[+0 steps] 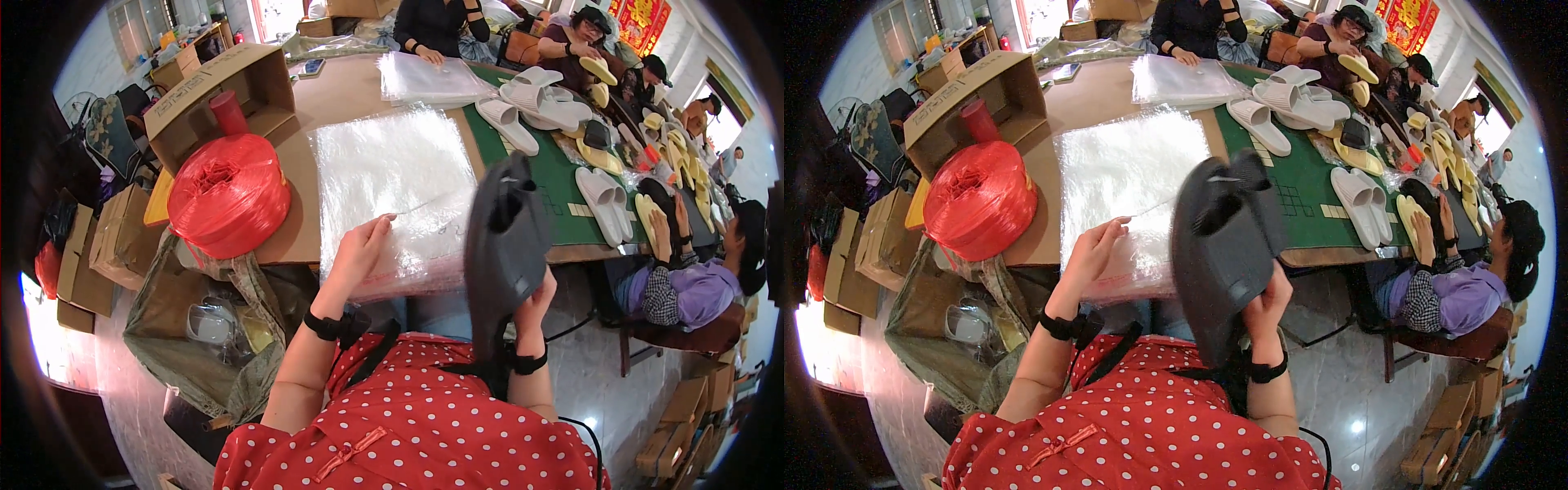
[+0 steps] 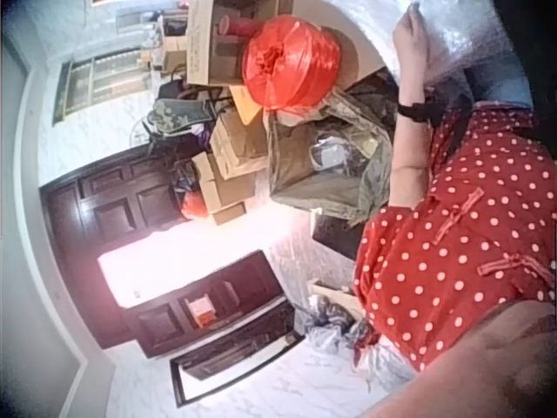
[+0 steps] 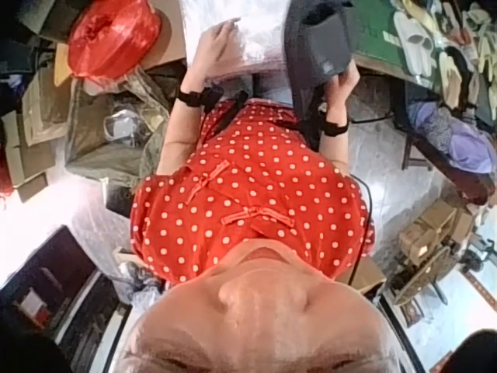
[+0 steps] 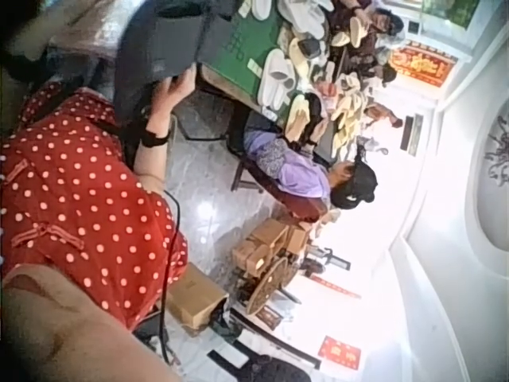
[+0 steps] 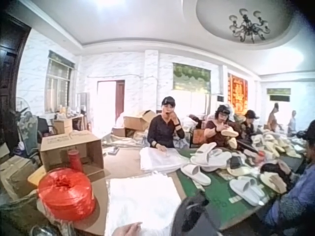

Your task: Packaging pairs of shoes into individual plastic bags.

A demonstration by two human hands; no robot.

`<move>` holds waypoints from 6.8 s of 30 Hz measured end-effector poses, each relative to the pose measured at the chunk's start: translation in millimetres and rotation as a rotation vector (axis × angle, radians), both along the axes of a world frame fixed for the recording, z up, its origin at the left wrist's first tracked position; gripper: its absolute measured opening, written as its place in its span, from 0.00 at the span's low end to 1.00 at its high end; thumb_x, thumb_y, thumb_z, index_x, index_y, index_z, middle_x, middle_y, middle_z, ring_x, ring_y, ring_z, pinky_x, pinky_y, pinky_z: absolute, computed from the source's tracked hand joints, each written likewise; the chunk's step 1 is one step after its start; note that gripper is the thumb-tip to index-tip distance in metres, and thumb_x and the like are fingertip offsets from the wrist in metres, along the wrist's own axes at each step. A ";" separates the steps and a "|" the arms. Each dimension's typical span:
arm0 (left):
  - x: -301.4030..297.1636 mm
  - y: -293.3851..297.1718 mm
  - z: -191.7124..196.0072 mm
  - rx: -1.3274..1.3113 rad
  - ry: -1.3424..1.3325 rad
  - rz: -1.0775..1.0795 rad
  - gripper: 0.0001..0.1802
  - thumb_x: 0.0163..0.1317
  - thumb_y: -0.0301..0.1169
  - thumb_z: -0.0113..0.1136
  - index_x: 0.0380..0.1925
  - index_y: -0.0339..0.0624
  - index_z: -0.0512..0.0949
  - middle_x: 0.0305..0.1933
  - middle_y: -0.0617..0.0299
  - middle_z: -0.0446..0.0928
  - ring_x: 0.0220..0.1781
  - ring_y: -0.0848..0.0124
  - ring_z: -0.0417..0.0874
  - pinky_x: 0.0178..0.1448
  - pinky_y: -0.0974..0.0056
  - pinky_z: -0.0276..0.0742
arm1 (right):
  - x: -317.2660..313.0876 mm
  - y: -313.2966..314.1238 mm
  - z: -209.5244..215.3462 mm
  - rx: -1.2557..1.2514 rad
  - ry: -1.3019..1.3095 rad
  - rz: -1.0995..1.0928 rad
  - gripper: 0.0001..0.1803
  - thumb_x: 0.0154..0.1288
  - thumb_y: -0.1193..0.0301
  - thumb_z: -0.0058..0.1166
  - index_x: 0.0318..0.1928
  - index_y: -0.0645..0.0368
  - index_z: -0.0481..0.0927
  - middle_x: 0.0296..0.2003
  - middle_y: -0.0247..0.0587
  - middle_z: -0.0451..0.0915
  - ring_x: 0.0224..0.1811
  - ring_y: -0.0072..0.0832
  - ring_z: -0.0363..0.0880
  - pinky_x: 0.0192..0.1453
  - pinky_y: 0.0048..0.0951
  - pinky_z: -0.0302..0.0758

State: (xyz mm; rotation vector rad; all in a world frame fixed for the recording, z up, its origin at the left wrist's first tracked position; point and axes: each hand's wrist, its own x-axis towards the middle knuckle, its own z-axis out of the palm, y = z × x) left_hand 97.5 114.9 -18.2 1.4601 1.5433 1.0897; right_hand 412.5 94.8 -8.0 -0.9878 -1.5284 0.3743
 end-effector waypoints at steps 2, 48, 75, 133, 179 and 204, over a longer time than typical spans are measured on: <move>-2.4 6.9 -2.2 0.037 0.020 0.001 0.25 0.77 0.46 0.45 0.59 0.41 0.80 0.50 0.44 0.85 0.56 0.54 0.85 0.62 0.59 0.75 | -13.1 -7.5 6.4 0.066 -0.175 0.092 0.08 0.52 0.83 0.57 0.36 0.68 0.78 0.32 0.52 0.77 0.33 0.49 0.79 0.35 0.32 0.74; 22.3 -29.1 45.7 0.451 0.160 -0.689 0.23 0.78 0.39 0.40 0.66 0.49 0.75 0.79 0.59 0.61 0.84 0.53 0.49 0.83 0.44 0.32 | -134.3 101.5 -7.2 -0.070 -0.595 -0.041 0.14 0.71 0.63 0.52 0.36 0.62 0.75 0.38 0.55 0.77 0.35 0.55 0.82 0.37 0.51 0.79; -39.0 -80.7 0.3 0.315 0.295 0.181 0.26 0.63 0.20 0.56 0.63 0.45 0.77 0.28 0.55 0.81 0.31 0.63 0.83 0.41 0.63 0.79 | -40.1 -14.0 73.9 -0.719 -0.245 1.154 0.07 0.69 0.72 0.62 0.42 0.62 0.88 0.33 0.35 0.87 0.35 0.20 0.83 0.42 0.24 0.78; -86.8 -28.7 21.2 -0.364 -0.096 0.009 0.12 0.68 0.34 0.62 0.39 0.36 0.85 0.30 0.67 0.84 0.21 0.83 0.71 0.24 0.75 0.65 | -4.4 93.7 8.7 -0.798 -0.286 0.348 0.14 0.64 0.66 0.63 0.40 0.65 0.88 0.30 0.38 0.88 0.30 0.21 0.81 0.37 0.26 0.76; -61.2 13.7 13.6 0.554 -0.053 0.465 0.11 0.55 0.15 0.64 0.37 0.36 0.75 0.32 0.67 0.78 0.35 0.79 0.80 0.42 0.72 0.76 | -56.0 111.9 83.9 -0.152 0.017 0.280 0.12 0.59 0.83 0.62 0.43 0.63 0.76 0.34 0.33 0.81 0.38 0.18 0.80 0.45 0.22 0.78; -11.6 -11.7 -29.8 0.363 0.827 0.125 0.36 0.69 0.40 0.58 0.73 0.39 0.61 0.81 0.39 0.48 0.82 0.43 0.47 0.82 0.47 0.49 | -92.2 66.4 -32.6 -0.119 -0.823 0.147 0.34 0.72 0.57 0.53 0.74 0.52 0.63 0.77 0.43 0.56 0.80 0.48 0.49 0.80 0.55 0.49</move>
